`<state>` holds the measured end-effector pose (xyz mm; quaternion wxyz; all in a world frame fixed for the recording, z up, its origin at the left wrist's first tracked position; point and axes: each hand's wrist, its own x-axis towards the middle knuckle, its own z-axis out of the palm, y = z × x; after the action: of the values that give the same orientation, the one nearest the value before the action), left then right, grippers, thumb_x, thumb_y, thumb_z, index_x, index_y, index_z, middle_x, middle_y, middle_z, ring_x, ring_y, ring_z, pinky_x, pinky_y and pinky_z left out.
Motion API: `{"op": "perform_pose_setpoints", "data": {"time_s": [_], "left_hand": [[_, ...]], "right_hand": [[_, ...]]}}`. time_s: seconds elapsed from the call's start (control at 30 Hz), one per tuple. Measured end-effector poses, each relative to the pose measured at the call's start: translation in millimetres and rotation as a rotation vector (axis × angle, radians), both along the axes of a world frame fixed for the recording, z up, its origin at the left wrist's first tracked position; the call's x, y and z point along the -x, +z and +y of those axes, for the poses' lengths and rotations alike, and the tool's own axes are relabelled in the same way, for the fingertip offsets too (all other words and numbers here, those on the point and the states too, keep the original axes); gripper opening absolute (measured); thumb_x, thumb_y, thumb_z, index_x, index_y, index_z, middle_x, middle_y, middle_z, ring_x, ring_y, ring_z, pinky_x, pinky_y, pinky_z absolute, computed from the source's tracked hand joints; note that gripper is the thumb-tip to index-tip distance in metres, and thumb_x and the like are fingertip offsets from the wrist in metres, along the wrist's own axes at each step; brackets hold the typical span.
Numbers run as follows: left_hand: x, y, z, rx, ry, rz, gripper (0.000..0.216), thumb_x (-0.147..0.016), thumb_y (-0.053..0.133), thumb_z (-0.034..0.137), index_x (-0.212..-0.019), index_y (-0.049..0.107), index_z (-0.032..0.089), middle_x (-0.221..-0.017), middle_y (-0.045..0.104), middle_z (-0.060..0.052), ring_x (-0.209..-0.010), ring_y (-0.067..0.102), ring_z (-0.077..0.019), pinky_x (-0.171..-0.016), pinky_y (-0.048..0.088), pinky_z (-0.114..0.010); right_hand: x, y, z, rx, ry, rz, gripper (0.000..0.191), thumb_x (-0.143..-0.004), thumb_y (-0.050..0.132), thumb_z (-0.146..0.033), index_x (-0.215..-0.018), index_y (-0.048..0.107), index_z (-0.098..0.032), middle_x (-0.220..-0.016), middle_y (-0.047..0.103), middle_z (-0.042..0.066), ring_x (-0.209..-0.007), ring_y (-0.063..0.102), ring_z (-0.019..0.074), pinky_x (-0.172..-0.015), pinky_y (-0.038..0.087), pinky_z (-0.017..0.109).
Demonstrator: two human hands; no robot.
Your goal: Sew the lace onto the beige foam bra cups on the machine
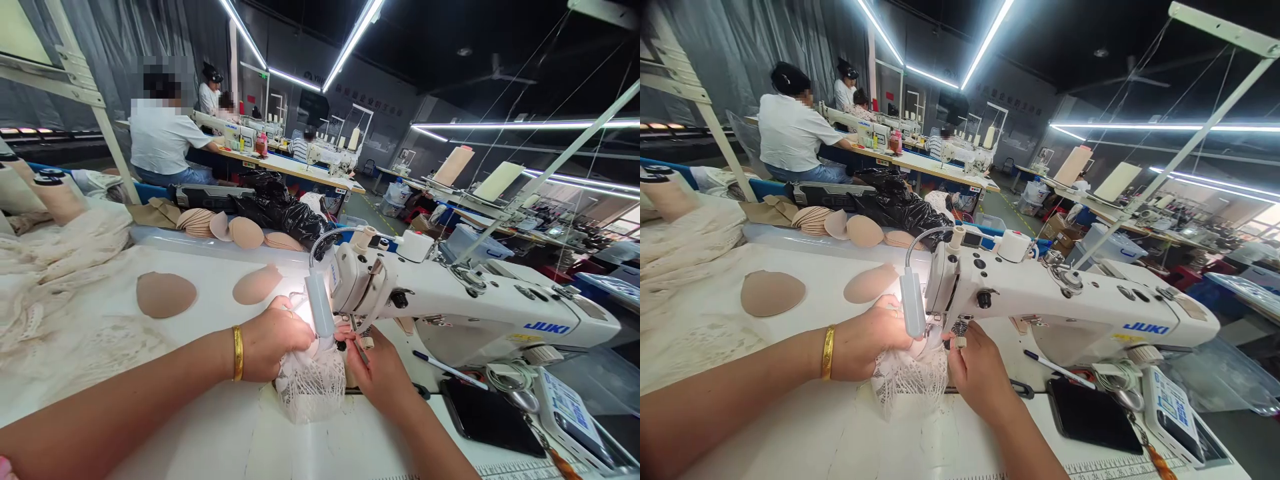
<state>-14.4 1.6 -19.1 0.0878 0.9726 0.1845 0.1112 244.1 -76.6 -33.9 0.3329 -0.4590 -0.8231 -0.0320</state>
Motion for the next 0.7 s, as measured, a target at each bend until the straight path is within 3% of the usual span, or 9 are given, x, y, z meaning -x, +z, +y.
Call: {"op": "perform_pose_setpoints", "data": {"time_s": [0.3, 0.5, 0.63, 0.7], "left_hand": [[4.8, 7.8, -4.8, -0.008, 0.041, 0.025, 0.031, -0.048, 0.063, 0.001, -0.066, 0.047, 0.02, -0.072, 0.066, 0.002, -0.072, 0.059, -0.0224, -0.084, 0.035, -0.044], [4.7, 11.0, -7.3, 0.013, 0.037, 0.063, 0.034, -0.047, 0.063, -0.001, -0.068, 0.047, 0.019, -0.076, 0.066, 0.002, -0.078, 0.063, -0.0238, -0.084, 0.037, -0.043], [8.3, 17.1, -11.0, 0.102, 0.067, 0.08, 0.026, -0.054, 0.065, 0.003, -0.068, 0.051, 0.019, -0.082, 0.07, 0.0, -0.08, 0.064, -0.0238, -0.09, 0.036, -0.044], [14.4, 23.4, -12.7, 0.248, 0.093, 0.067, 0.014, -0.067, 0.072, 0.017, -0.071, 0.059, 0.02, -0.094, 0.073, -0.003, -0.089, 0.066, -0.0267, -0.094, 0.037, -0.044]], "right_hand": [[2.9, -2.3, -3.6, 0.035, 0.002, 0.094, 0.025, -0.103, 0.047, -0.016, -0.109, 0.071, -0.023, -0.1, 0.078, 0.009, -0.094, 0.078, 0.0249, -0.078, 0.067, 0.038], [3.5, -3.3, -4.0, 0.081, -0.019, 0.102, 0.025, -0.102, 0.047, -0.018, -0.109, 0.07, -0.022, -0.098, 0.077, 0.009, -0.086, 0.077, 0.0233, -0.073, 0.065, 0.035], [6.5, 0.5, -4.4, 0.106, 0.131, 0.047, 0.03, -0.099, 0.047, -0.011, -0.114, 0.068, -0.026, -0.102, 0.077, 0.004, -0.09, 0.073, 0.0222, -0.077, 0.061, 0.036], [11.6, 3.4, -7.1, 0.154, 0.241, 0.025, 0.032, -0.097, 0.049, -0.009, -0.115, 0.068, -0.028, -0.11, 0.076, 0.003, -0.096, 0.071, 0.0216, -0.083, 0.059, 0.037]]}}
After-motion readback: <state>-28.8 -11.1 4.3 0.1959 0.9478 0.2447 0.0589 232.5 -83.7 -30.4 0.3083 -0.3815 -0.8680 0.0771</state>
